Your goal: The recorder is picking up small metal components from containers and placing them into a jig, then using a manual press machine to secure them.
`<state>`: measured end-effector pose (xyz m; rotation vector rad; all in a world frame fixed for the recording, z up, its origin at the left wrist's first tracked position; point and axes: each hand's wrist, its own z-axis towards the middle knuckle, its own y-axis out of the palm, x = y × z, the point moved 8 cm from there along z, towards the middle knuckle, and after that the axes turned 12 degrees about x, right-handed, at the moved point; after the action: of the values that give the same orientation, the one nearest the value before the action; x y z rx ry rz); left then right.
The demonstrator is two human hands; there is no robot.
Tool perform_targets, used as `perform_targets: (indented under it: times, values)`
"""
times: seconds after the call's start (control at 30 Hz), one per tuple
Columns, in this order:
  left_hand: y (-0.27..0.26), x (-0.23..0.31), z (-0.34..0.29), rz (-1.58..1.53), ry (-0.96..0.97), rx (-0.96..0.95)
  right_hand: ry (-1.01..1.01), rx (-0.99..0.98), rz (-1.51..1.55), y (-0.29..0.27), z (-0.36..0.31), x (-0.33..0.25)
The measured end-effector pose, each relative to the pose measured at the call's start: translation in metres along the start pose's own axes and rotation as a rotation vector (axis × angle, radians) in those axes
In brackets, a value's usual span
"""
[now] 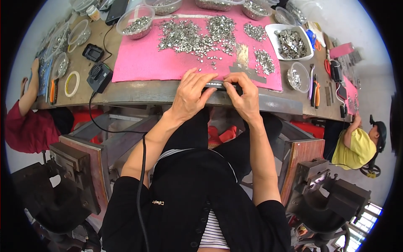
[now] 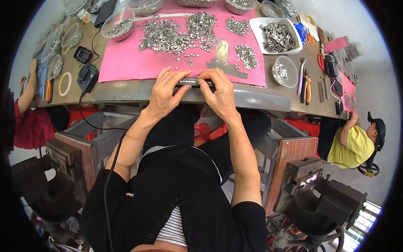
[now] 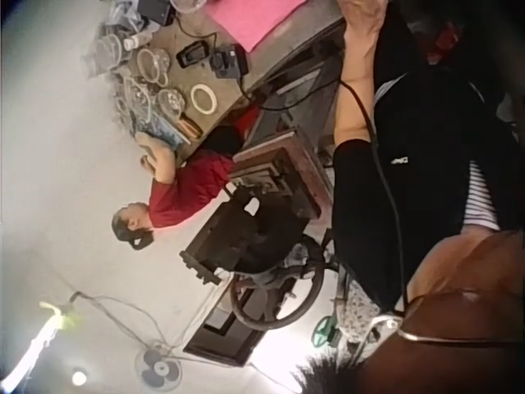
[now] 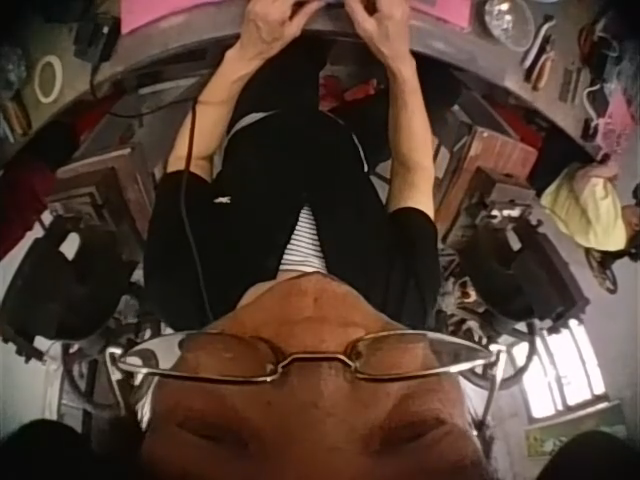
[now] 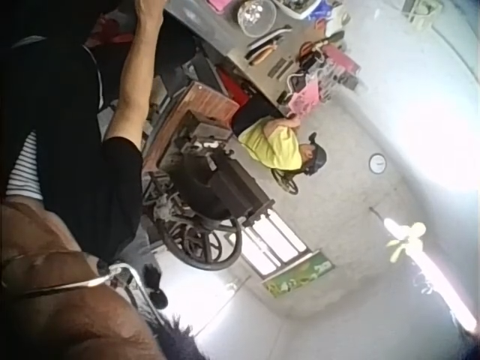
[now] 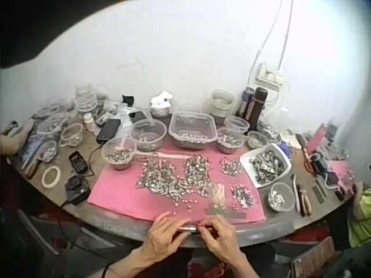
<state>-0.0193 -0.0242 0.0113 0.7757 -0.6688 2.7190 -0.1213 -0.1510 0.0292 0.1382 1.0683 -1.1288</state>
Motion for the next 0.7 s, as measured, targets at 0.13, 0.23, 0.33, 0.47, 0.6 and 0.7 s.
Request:
perform_targets:
  times: [0.13, 0.23, 0.33, 0.47, 0.6, 0.7]
  values:
    - [0.000, 0.000, -0.001, 0.006, -0.004, 0.004, -0.079, 0.036, -0.047, 0.001, -0.003, -0.003]
    - [-0.001, -0.001, -0.002, 0.009, 0.000, 0.005, -0.198, 0.036, -0.148, 0.002, -0.004, -0.013]
    - [-0.001, -0.001, -0.002, 0.011, 0.003, 0.005, -0.251, 0.034, -0.166, 0.001, -0.005, -0.015]
    - [0.000, 0.001, -0.001, 0.002, 0.010, 0.017, -0.190, -0.001, -0.080, -0.002, -0.002, -0.007]
    - [-0.002, 0.000, -0.001, 0.010, 0.005, 0.016, -0.209, -0.022, -0.127, 0.003, -0.001, -0.007]
    - [-0.001, 0.002, -0.002, 0.007, 0.039, 0.029, -0.297, -0.033, -0.241, 0.005, -0.005, -0.016]
